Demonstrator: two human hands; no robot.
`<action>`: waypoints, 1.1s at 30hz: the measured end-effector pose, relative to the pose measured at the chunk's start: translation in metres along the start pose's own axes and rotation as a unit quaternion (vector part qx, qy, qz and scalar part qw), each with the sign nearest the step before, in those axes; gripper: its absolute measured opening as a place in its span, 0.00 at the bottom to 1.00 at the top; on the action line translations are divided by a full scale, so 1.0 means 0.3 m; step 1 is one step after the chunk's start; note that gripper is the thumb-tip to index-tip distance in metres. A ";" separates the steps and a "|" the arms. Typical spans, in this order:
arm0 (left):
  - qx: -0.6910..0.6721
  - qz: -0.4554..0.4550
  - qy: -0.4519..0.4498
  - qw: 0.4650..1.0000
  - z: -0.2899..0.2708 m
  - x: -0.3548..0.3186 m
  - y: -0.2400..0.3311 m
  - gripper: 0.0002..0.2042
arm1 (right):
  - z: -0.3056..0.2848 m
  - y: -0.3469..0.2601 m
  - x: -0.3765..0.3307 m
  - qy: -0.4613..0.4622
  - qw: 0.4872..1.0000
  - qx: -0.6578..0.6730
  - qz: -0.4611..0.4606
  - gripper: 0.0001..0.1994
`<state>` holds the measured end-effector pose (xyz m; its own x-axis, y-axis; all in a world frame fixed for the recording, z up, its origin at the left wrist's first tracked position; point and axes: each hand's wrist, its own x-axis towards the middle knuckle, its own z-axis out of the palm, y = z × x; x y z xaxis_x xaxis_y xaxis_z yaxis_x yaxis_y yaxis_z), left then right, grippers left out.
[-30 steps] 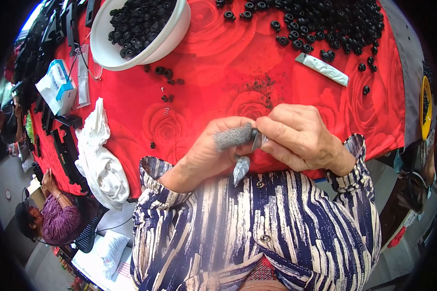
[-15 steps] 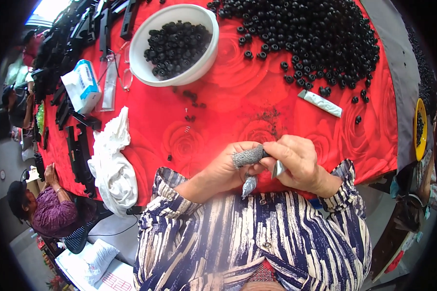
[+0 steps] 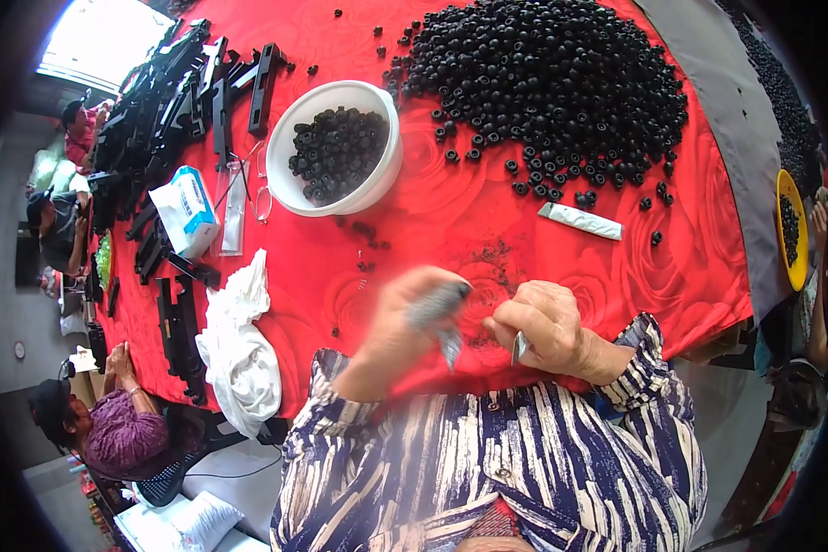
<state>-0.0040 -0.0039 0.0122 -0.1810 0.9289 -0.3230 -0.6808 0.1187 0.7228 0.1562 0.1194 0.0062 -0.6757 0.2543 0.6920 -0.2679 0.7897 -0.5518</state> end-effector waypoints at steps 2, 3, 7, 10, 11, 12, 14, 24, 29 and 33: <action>0.142 0.130 0.090 0.977 0.028 -0.014 0.131 0.07 | 0.000 0.006 -0.001 0.012 1.000 -0.007 0.014 0.11; 0.233 0.217 0.101 0.942 0.036 -0.002 0.189 0.07 | -0.006 0.011 -0.008 0.005 1.000 -0.008 0.021 0.11; 0.443 0.285 0.238 0.816 -0.039 0.085 0.384 0.12 | 0.002 0.014 -0.002 -0.002 1.000 0.004 0.017 0.11; 0.581 0.299 0.260 0.711 -0.051 0.139 0.437 0.14 | -0.004 0.018 0.005 -0.020 1.000 -0.003 0.014 0.11; 0.661 0.368 0.245 0.606 -0.025 0.155 0.423 0.15 | -0.009 0.020 0.010 -0.016 1.000 -0.007 0.013 0.11; 0.724 0.431 0.224 0.490 0.019 0.173 0.405 0.16 | -0.018 0.016 0.013 -0.015 1.000 -0.014 0.018 0.11; 0.726 0.477 0.110 0.483 0.102 0.244 0.335 0.14 | -0.020 0.024 0.002 -0.013 0.999 -0.019 0.025 0.10; 0.740 0.426 -0.001 0.520 0.194 0.624 0.044 0.15 | -0.018 0.034 0.016 -0.004 0.998 -0.057 -0.005 0.10; 0.748 0.437 0.007 0.500 0.147 0.589 -0.020 0.15 | -0.034 0.025 0.021 -0.001 0.998 -0.062 -0.004 0.10; 0.720 0.419 0.011 0.554 0.095 0.507 -0.036 0.14 | -0.030 0.030 0.016 0.001 0.998 -0.055 -0.007 0.10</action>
<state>-0.0040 0.1460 -0.0274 -0.0244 0.8668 0.4980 0.9166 -0.1795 0.3573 0.1566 0.1327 0.0088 -0.6704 0.2434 0.7010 -0.2002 0.8503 -0.4867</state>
